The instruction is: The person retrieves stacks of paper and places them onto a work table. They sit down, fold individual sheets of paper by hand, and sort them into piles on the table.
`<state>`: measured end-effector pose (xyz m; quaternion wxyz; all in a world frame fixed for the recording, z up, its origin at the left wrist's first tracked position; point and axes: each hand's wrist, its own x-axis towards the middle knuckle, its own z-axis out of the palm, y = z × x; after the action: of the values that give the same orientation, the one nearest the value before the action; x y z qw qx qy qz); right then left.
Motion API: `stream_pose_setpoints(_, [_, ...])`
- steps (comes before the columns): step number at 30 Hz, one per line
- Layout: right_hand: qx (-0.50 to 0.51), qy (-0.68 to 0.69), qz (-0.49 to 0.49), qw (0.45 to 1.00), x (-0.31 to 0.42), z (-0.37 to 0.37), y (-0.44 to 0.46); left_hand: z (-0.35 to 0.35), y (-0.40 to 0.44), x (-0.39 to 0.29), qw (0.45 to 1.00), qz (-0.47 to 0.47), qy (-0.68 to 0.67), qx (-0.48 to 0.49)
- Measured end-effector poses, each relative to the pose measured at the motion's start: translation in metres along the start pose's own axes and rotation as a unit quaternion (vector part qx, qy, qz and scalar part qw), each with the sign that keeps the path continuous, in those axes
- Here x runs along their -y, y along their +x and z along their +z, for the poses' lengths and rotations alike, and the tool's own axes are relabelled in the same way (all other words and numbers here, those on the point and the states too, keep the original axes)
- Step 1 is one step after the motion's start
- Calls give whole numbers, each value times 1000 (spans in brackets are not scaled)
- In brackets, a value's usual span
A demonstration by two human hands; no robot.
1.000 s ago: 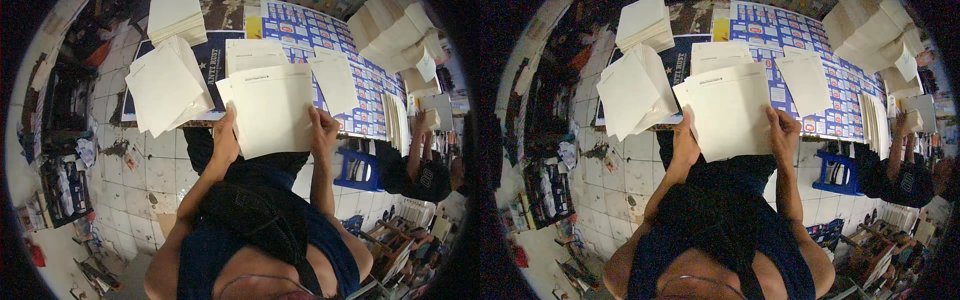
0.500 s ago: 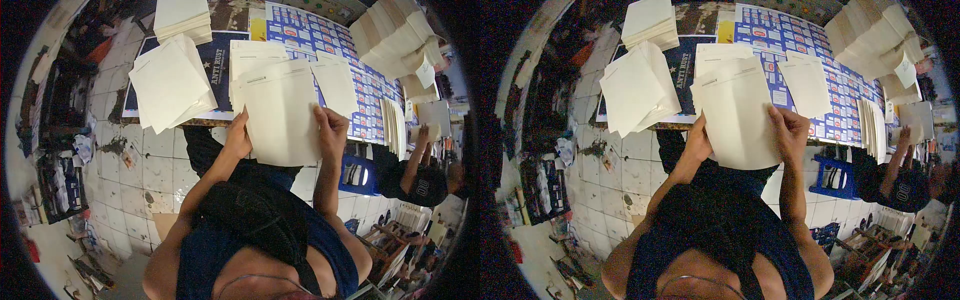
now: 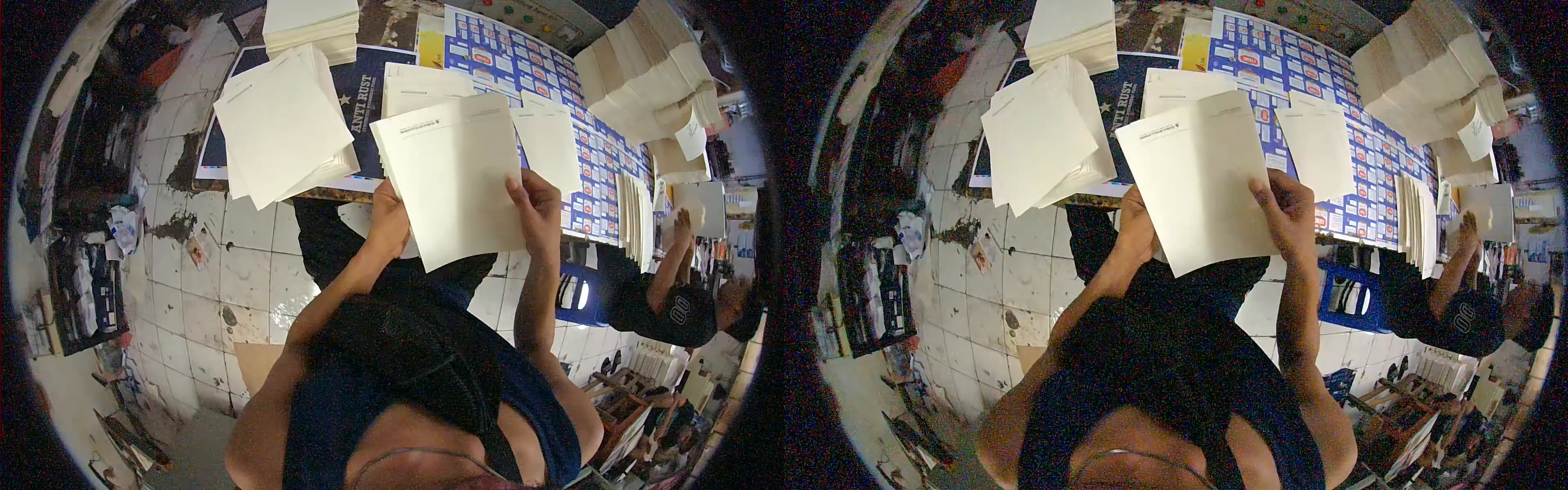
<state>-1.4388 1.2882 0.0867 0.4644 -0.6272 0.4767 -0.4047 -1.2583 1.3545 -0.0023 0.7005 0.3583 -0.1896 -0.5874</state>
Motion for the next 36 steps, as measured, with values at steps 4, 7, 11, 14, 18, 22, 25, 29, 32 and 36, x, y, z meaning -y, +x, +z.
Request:
stream_pose_setpoints(4, [15, 12, 31, 999, -7, -4, 0, 12, -5, -17, 997, 3, 70, -29])
stream_pose_setpoints(7, [8, -11, 30, 999, -20, -3, -4, 4, 2, -2, 993, 6, 107, -47])
stream_pose_setpoints(11, [-5, 3, 29, 1000, -15, -2, -7, 12, -5, -6, 998, 16, 59, -18])
stream_pose_setpoints(14, [5, -2, 28, 1000, -25, -7, -7, 13, -5, -9, 996, 13, 84, -33])
stream_pose_setpoints(18, [17, 31, 20, 999, -26, -1, -6, 13, -5, -10, 993, 33, 104, -39])
stream_pose_setpoints(22, [48, 30, 60, 997, -41, -7, -4, 3, -2, 3, 993, 35, 101, -58])
stream_pose_setpoints(25, [101, 38, 79, 991, -43, -9, -10, 18, -6, -14, 993, 21, -92, -72])
stream_pose_setpoints(29, [90, 30, 59, 994, -29, -13, -12, 19, -5, -14, 996, 35, -66, -38])
stream_pose_setpoints(32, [117, -26, 27, 992, -7, -34, -4, 6, -10, -35, 970, 13, 243, -25])
stream_pose_setpoints(36, [227, -160, -84, 957, 39, -63, 10, 33, -26, -77, 762, 461, 454, -38])
